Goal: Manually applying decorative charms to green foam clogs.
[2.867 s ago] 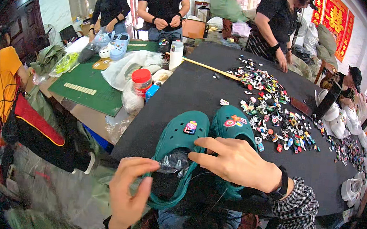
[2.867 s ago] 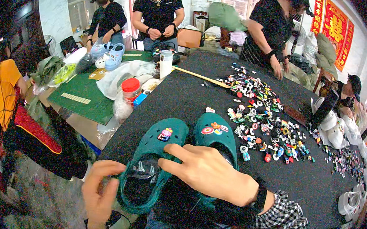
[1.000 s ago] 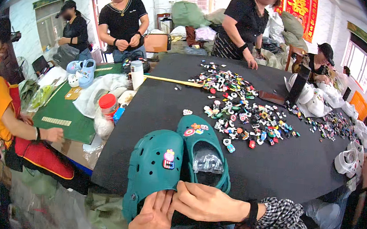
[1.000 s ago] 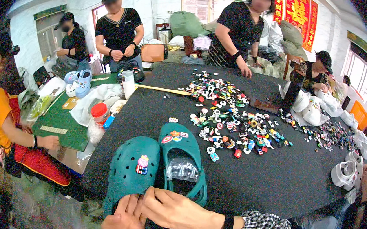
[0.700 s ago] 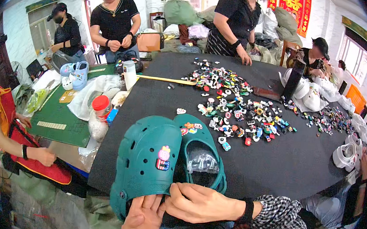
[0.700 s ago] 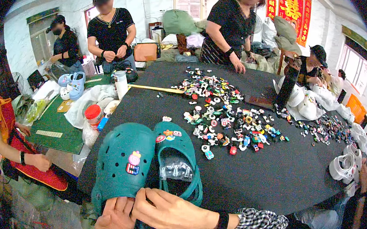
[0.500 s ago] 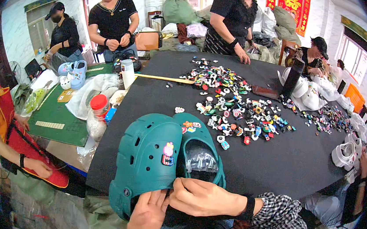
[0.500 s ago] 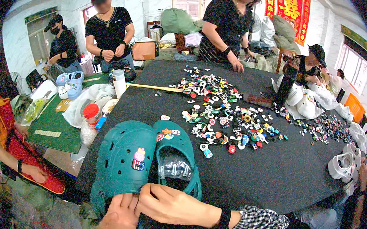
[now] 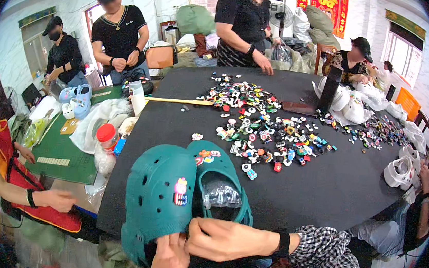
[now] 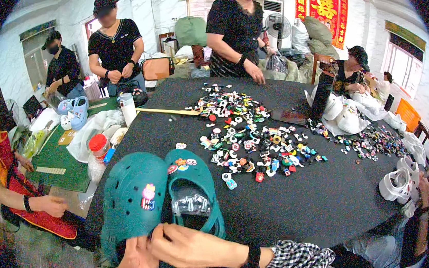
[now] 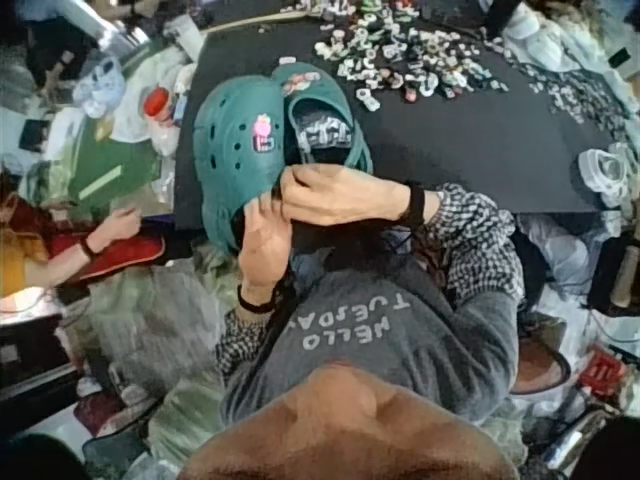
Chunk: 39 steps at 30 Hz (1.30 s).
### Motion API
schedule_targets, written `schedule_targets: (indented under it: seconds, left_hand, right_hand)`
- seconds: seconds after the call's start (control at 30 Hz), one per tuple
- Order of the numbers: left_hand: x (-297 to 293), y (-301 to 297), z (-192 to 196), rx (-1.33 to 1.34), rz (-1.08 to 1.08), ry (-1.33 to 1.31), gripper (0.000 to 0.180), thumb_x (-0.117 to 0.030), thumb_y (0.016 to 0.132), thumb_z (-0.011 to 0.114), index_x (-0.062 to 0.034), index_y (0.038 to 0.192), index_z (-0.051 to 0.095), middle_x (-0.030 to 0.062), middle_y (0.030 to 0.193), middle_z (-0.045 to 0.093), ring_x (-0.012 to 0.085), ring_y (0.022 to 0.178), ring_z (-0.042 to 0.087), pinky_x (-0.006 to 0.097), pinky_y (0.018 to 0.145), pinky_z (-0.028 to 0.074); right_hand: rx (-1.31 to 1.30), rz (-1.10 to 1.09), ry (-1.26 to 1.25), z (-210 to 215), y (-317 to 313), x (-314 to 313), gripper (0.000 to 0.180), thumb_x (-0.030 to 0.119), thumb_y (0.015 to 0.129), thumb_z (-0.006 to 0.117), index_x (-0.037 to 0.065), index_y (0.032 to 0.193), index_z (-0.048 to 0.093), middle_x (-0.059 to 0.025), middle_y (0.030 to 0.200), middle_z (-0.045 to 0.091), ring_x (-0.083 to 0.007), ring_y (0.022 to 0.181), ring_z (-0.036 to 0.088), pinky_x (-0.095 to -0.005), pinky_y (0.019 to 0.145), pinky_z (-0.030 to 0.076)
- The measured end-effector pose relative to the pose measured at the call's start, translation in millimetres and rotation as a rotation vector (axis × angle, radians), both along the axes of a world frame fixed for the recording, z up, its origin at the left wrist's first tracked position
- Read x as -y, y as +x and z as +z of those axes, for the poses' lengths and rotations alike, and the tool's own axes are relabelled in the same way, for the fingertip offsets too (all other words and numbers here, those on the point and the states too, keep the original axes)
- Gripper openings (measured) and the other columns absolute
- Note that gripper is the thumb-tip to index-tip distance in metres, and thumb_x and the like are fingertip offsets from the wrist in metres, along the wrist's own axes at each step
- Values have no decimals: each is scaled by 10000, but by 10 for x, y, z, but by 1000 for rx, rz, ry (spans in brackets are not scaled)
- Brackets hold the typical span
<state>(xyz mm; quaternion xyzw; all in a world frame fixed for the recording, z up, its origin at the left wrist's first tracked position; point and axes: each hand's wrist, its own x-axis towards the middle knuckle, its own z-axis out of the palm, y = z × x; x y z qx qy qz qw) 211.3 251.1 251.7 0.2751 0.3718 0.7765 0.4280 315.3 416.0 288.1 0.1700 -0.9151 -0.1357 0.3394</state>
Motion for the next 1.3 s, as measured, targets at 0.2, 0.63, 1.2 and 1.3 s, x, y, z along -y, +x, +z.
schedule_targets:
  seconds: [0.2, 0.63, 1.2, 1.3]
  left_hand:
    - [169, 37, -12, -245, -37, -121, 295, -210, 876, 610, -98, 947, 347, 39, 927, 281, 208, 896, 322, 276, 926, 258]
    - [51, -54, 5, 103, -14, 165, 428, -123, 855, 600, -60, 1254, 459, 86, 1295, 431, 237, 1227, 411, 505, 1098, 294]
    - [134, -177, 55, 425, -158, 250, 444, -300, 877, 603, 35, 1111, 431, 148, 1155, 365, 296, 1240, 309, 669, 1161, 27]
    - [125, -133, 27, 355, -130, 211, 600, -318, 871, 615, 34, 1301, 389, 159, 1271, 357, 316, 1291, 287, 671, 1155, 53]
  right_hand:
    - [-6, 90, -81, -109, 27, 37, 196, 195, 790, 558, 49, 920, 561, -84, 979, 531, -155, 800, 555, -244, 703, 501]
    - [101, 242, -431, 376, -256, -244, 209, 169, 761, 587, 36, 914, 536, -78, 874, 515, -224, 787, 583, -332, 626, 500]
    - [267, 297, -179, 533, -709, -403, 105, 161, 818, 537, 65, 858, 520, -53, 924, 521, -210, 926, 537, -317, 709, 477]
    - [266, 266, -133, 508, -674, -399, 133, 187, 806, 558, 67, 858, 534, -58, 871, 548, -219, 868, 565, -331, 687, 471]
